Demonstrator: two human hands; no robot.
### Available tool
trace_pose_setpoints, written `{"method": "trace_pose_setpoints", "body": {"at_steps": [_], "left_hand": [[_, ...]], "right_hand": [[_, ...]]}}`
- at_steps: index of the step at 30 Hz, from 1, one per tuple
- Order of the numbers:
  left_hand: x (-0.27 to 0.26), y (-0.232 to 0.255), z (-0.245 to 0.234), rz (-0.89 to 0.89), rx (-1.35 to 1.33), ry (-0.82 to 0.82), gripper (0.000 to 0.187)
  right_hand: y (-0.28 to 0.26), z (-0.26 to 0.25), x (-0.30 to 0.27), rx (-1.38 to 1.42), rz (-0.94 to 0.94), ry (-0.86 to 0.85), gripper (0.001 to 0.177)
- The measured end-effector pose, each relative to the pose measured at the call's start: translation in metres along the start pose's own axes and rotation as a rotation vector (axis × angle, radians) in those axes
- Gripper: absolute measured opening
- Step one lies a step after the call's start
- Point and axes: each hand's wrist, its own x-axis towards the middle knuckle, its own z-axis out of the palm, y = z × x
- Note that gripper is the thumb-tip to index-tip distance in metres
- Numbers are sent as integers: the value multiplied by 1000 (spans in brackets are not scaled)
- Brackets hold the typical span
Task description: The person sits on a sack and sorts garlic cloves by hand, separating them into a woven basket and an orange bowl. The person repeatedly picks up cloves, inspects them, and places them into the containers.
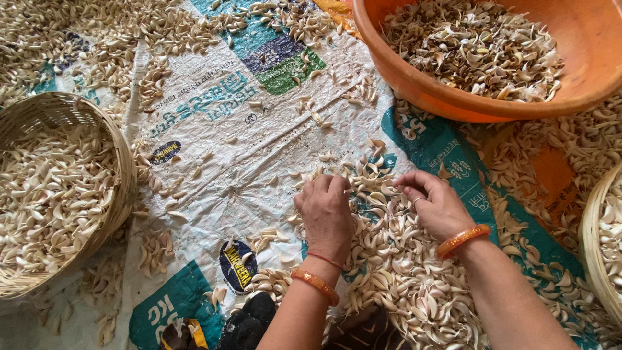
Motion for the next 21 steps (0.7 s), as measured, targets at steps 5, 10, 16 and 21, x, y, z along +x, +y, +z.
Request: {"method": "trace_pose_setpoints", "body": {"at_steps": [5,10,16,21], "left_hand": [[0,4,-2,-29,0,-167,5],[-4,10,-6,64,128,-235,6],[-1,11,-6,56,-12,-119,3],[-6,15,4,209,-89,-220,11]], "right_hand": [[-7,-1,-1,-46,156,28,22],[-5,1,0,13,102,3,22],[8,2,4,117,86,-35,24],[24,7,11,95,92,-37,18]]}}
